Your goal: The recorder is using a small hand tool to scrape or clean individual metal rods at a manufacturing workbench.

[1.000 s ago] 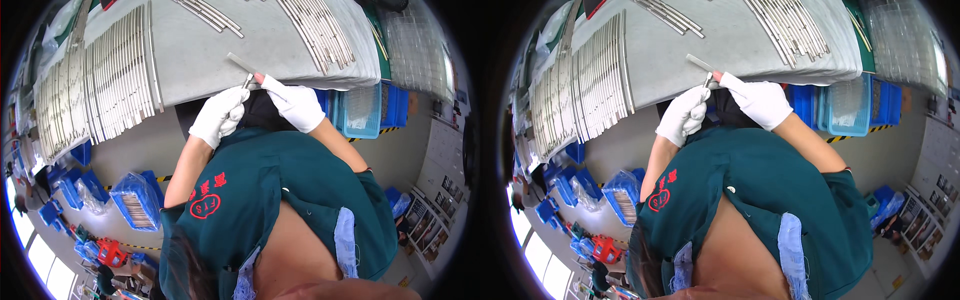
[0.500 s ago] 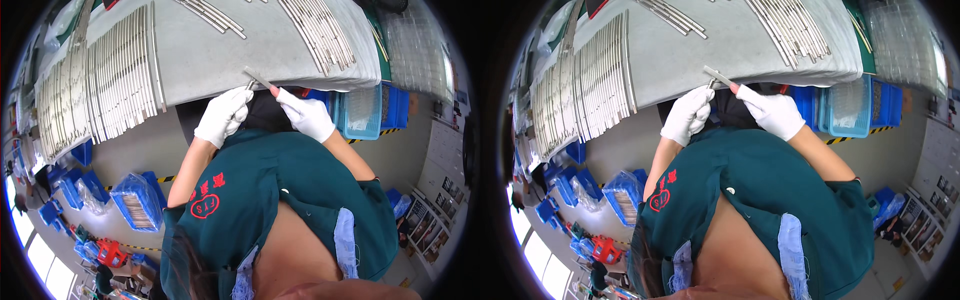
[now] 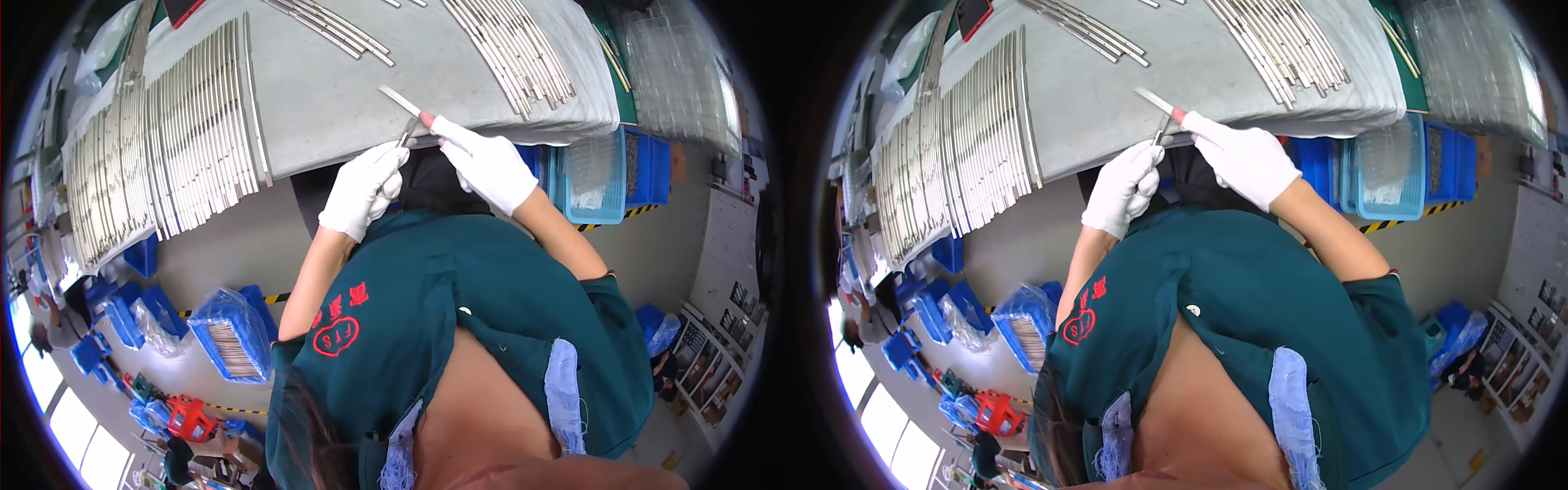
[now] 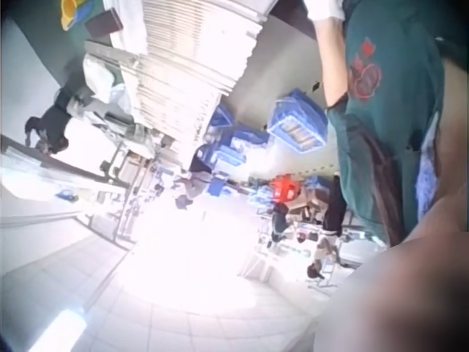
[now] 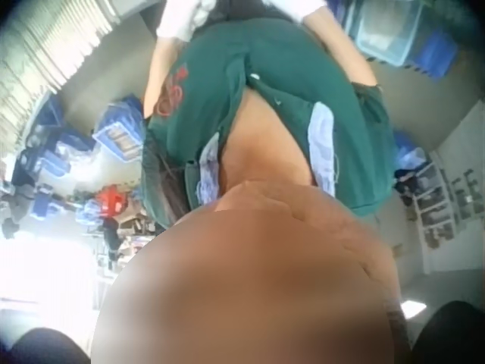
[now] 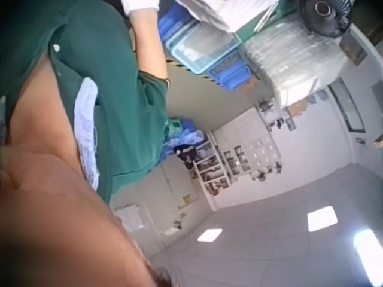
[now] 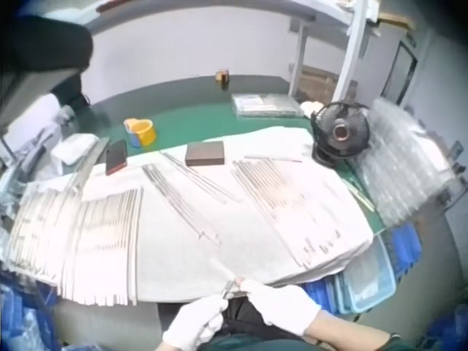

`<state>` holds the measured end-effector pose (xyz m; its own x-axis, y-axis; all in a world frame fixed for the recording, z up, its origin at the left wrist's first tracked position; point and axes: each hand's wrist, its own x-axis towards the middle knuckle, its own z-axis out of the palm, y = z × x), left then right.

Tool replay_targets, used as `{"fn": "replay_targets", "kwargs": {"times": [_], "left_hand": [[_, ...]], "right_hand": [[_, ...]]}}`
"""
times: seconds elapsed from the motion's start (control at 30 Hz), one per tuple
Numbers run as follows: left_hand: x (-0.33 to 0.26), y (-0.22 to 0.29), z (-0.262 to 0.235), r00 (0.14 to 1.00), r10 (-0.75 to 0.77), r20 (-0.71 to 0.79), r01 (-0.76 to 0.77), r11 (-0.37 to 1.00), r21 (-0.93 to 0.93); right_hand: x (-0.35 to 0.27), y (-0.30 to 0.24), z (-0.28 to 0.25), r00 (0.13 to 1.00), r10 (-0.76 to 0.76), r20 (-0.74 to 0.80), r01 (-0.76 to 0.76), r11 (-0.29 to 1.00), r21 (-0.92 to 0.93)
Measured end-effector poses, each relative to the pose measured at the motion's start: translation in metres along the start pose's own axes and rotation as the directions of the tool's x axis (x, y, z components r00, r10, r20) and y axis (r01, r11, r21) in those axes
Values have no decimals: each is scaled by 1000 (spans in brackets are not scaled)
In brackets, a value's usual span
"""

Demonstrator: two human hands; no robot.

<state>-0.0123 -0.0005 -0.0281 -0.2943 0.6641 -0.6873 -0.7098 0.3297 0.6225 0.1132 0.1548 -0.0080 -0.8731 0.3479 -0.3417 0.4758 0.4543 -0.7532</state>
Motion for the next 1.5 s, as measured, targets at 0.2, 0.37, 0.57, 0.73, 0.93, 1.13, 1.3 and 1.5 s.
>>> {"fn": "replay_targets", "kwargs": {"times": [0.2, 0.37, 0.57, 0.73, 0.93, 1.13, 1.3, 1.5], "left_hand": [[-21, 16, 15, 997, -53, 61, 36, 966, 256], [-30, 41, 27, 543, 311, 780, -777, -166, 607], [-17, 72, 71, 682, 339, 648, -536, -372, 758], [34, 119, 59, -11, 799, 601, -601, -486, 635], [110, 140, 19, 325, 681, 656, -184, -635, 751], [117, 166, 47, 695, 490, 527, -72, -681, 728], [117, 179, 45, 759, 322, 565, -132, -774, 619], [112, 172, 23, 652, 392, 649, -247, -699, 671]], "right_hand": [[-15, -7, -14, 981, 192, -15, -143, 780, 610], [-24, -10, -41, 961, 171, 217, -271, 733, 624], [-42, 6, -62, 988, 152, -27, -84, 674, 734], [-54, 44, -79, 834, 273, -480, 260, 574, 777], [-43, 59, -89, 629, 335, -701, 240, 774, 586], [-44, 73, -95, 657, 397, -640, 18, 842, 540], [-41, 64, -111, 684, 414, -600, -200, 898, 392], [19, 50, -157, 764, -175, -622, -56, 941, -333]]}}
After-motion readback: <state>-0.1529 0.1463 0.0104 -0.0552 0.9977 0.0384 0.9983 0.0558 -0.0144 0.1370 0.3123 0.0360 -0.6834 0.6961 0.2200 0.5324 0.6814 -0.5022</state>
